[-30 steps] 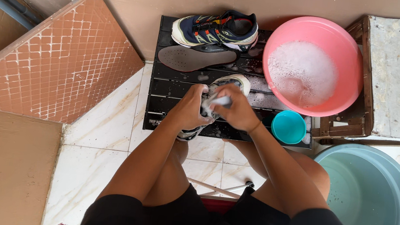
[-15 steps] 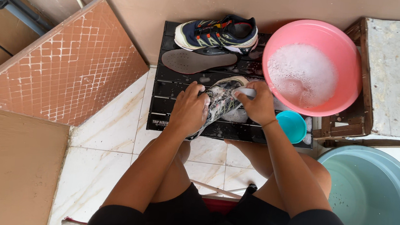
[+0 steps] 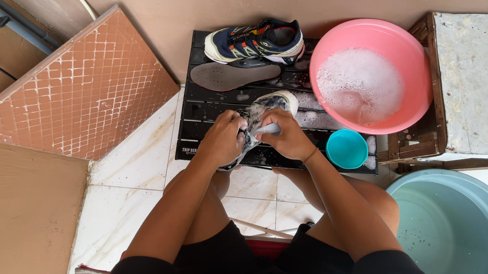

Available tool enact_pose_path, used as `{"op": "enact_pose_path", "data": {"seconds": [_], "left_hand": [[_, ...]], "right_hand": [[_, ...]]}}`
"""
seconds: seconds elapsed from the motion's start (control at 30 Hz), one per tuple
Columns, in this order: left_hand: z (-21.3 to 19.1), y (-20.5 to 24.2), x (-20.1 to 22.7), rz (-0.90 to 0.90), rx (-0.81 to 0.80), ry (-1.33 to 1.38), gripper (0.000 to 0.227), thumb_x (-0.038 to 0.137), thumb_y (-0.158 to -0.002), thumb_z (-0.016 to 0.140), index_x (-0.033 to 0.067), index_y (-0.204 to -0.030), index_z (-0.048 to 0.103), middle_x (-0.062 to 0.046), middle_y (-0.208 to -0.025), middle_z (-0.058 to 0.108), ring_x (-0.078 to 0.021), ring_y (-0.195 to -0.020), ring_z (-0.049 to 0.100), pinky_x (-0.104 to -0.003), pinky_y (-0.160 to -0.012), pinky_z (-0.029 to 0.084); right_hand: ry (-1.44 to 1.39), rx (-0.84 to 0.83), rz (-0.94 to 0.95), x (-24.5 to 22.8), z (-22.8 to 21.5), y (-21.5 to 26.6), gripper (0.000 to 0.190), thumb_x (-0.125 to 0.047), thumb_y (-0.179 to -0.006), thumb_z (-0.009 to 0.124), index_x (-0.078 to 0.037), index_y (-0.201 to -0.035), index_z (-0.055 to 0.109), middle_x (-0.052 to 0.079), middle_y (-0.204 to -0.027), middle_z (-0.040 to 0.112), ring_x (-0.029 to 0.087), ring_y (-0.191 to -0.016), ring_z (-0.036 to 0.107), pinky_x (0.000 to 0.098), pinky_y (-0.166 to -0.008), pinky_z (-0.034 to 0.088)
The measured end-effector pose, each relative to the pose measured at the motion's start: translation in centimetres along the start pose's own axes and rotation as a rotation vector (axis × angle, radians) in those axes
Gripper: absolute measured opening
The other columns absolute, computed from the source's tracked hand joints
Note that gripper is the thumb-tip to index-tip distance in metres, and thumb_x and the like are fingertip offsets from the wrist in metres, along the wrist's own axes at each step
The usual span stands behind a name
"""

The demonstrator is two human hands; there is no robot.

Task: The person scrubs a white and blue sneaker with a brush and soapy water. They hold the shoe in their left hand and scrub the upper and sides with the brush in their right hand, working over a black crate.

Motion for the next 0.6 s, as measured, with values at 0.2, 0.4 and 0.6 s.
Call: {"op": "enact_pose_path", "data": {"seconds": [0.2, 0.4, 0.6], "left_hand": [[-1.6, 0.4, 2.1, 0.085, -0.018, 0.158, 0.032, 0.030, -0.097, 0.072, 0.0039, -0.113, 0.062, -0.021, -0.129, 0.055, -0.0506, -0.134, 0.054, -0.067, -0.098, 0.057], [-0.8, -0.1, 2.0, 0.117, -0.059, 0.126, 0.025, 0.010, -0.096, 0.073, 0.0016, -0.117, 0.062, -0.024, -0.141, 0.049, -0.0543, -0.146, 0.038, -0.083, -0.103, 0.045], [0.0, -0.3, 1.2, 0.128, -0.017, 0.125, 0.020, 0.009, -0.093, 0.077, 0.0054, -0.106, 0.062, -0.018, -0.137, 0.048, -0.0519, -0.146, 0.038, -0.085, -0.102, 0.043]], "right_hand": [[0.111, 0.231, -0.105, 2.2, -0.8, -1.4, 0.016, -0.006, -0.084, 0.085, -0.005, -0.093, 0.071, 0.021, -0.109, 0.070, 0.047, -0.109, 0.066, 0.0579, -0.097, 0.045], [0.536, 0.312, 0.145, 1.7, -1.5, -1.3, 0.020, -0.026, -0.091, 0.081, -0.016, -0.104, 0.070, 0.002, -0.127, 0.053, 0.041, -0.123, 0.049, 0.0640, -0.099, 0.042], [0.313, 0.220, -0.295, 2.7, -1.0, -3.3, 0.010, -0.006, -0.080, 0.084, -0.009, -0.087, 0.077, 0.017, -0.094, 0.075, 0.046, -0.096, 0.071, 0.0562, -0.085, 0.055]]}}
Point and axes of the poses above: each hand's wrist, its own y-axis away from the middle knuckle, its own z-axis out of the palm, x = y × z, the point moved 1 cm from there along -y, towards the middle knuckle
